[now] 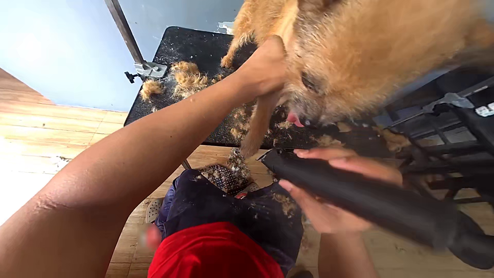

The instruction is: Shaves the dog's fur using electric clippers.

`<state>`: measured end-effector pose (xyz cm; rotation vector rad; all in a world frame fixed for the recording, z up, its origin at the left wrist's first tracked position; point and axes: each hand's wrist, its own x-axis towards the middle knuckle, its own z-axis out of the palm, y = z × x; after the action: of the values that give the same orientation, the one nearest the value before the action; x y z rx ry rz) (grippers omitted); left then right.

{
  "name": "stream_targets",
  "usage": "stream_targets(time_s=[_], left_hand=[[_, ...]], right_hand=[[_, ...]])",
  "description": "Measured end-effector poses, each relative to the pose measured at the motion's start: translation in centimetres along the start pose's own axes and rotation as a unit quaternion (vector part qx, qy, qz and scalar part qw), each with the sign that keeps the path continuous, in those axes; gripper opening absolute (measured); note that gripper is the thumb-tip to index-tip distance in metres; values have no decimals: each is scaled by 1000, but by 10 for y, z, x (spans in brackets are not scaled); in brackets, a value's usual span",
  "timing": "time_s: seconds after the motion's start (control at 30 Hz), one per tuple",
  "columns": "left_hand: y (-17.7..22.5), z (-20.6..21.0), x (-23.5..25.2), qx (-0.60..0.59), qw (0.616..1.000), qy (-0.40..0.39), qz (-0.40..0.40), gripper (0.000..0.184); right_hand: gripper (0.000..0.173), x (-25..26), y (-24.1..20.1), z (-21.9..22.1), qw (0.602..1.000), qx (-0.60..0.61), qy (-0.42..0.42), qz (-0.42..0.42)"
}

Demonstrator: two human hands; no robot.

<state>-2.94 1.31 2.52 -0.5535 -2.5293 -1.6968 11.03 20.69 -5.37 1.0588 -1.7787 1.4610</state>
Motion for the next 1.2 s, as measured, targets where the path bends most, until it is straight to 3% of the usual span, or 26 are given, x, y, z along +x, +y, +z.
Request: stream_targets(time_s=[0.17,0.33,0.43,0.6,0.73,0.87,0.97,1.07,1.13,1.2], left_hand=[[17,0,16,258,966,-18,3,63],[30,6,12,253,966,-19,-45,76],[33,5,11,243,968,-14,-60,84],[22,3,13,220,975,-26,-27,74],[22,-3,11,207,977,-44,-19,66],[22,-12,9,186,980,-67,-6,63],[22,-12,7,170,983,-71,-9,58],[22,-13,11,136,989,-60,-18,56],[22,-11,12,128,990,-55,-19,62],[20,-12,12,137,989,-54,-8,65]], right_hand=[[58,-10,4,19,982,-152,-75,-79],[54,12,9,40,962,-254,-55,-90],[54,21,12,52,953,-296,19,-63],[55,22,14,73,932,-346,92,-52],[58,35,18,73,938,-341,50,-46],[60,42,19,84,929,-367,28,27],[56,16,30,75,913,-403,-38,60],[47,12,29,57,867,-443,-208,97],[47,24,15,51,899,-360,-220,115],[47,37,4,49,938,-314,-139,49]])
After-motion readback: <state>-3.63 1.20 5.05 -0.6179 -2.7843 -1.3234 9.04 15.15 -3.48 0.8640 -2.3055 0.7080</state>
